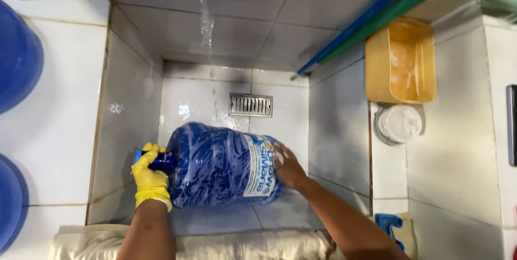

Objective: Washing and rinsing large blue plastic water jugs in a production facility.

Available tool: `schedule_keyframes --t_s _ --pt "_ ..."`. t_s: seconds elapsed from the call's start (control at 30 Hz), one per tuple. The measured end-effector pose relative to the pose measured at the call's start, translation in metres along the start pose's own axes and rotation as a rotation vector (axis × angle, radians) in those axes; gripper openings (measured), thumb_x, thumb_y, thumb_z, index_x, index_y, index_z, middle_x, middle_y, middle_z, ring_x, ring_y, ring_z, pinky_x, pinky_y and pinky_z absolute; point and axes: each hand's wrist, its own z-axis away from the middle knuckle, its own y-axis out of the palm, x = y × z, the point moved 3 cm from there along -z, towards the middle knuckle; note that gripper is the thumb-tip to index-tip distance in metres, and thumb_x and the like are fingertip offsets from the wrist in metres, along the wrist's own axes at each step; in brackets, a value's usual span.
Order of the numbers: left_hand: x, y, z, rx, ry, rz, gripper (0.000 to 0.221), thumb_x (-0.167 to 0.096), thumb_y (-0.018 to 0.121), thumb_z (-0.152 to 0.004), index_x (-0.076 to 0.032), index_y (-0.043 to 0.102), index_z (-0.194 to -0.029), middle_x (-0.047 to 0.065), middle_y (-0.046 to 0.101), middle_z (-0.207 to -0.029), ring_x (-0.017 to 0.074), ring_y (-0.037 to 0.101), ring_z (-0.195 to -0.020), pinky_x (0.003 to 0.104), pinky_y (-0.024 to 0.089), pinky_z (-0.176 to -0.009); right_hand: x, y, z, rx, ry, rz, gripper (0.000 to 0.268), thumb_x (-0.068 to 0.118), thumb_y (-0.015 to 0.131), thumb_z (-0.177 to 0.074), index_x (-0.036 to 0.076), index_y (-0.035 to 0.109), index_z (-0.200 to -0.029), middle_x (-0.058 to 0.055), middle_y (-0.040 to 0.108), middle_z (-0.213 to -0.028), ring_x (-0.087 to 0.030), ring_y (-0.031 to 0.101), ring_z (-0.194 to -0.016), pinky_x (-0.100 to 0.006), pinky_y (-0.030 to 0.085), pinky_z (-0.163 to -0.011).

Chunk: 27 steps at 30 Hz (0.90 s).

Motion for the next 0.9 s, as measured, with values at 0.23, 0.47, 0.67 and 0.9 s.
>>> schedule_keyframes --t_s 0.23,0.47,0.67,0.9 --pt "0.027 -0.039 -0.06 -0.269 0.094 0.114 0.058 -0.005 0.099 -0.066 -0.009 0.066 -0.113 0.018 0.065 -0.088 0.0388 0.071 -0.076 0.062 0.069 -0.065 0.107 0.005 -0.048 -0.162 -0.023 0.124 0.07 0.058 0.032 -0.102 0.006 0.062 -0.137 -0.022 0.067 -0.131 -0.042 0.06 -0.13 -0.058 0.044 -0.11" --pt "-0.033 0.035 0.046 0.26 0.148 -0.123 0.037 0.001 0.067 -0.083 -0.012 0.068 -0.117 0.004 0.07 -0.108 0.0217 0.07 -0.102 0.031 0.057 -0.099 0.155 0.004 0.044 -0.118 -0.524 -0.206 0.054 0.033 0.032 -0.107 0.013 0.038 -0.156 -0.019 0.027 -0.167 -0.042 0.022 -0.153 -0.057 0.023 -0.121" --pt "-0.012 -0.017 -0.024 -0.063 0.054 -0.043 0.07 -0.008 0.085 -0.077 -0.025 0.051 -0.136 -0.004 0.078 -0.109 0.0214 0.078 -0.102 0.044 0.067 -0.092 0.107 0.043 0.022 -0.174 -0.328 -0.066 0.057 0.038 0.022 -0.11 0.011 0.026 -0.16 -0.022 0.017 -0.167 -0.045 0.007 -0.155 -0.062 0.009 -0.123" --pt "-0.02 -0.003 0.007 0.091 0.092 -0.095 0.035 -0.003 0.071 -0.076 -0.015 0.072 -0.108 0.005 0.074 -0.099 0.0236 0.075 -0.093 0.038 0.064 -0.087 -0.043 0.051 -0.104 -0.154 0.244 -0.087 0.063 0.059 0.023 -0.104 0.024 0.049 -0.15 -0.012 0.05 -0.152 -0.033 0.05 -0.142 -0.052 0.04 -0.116"
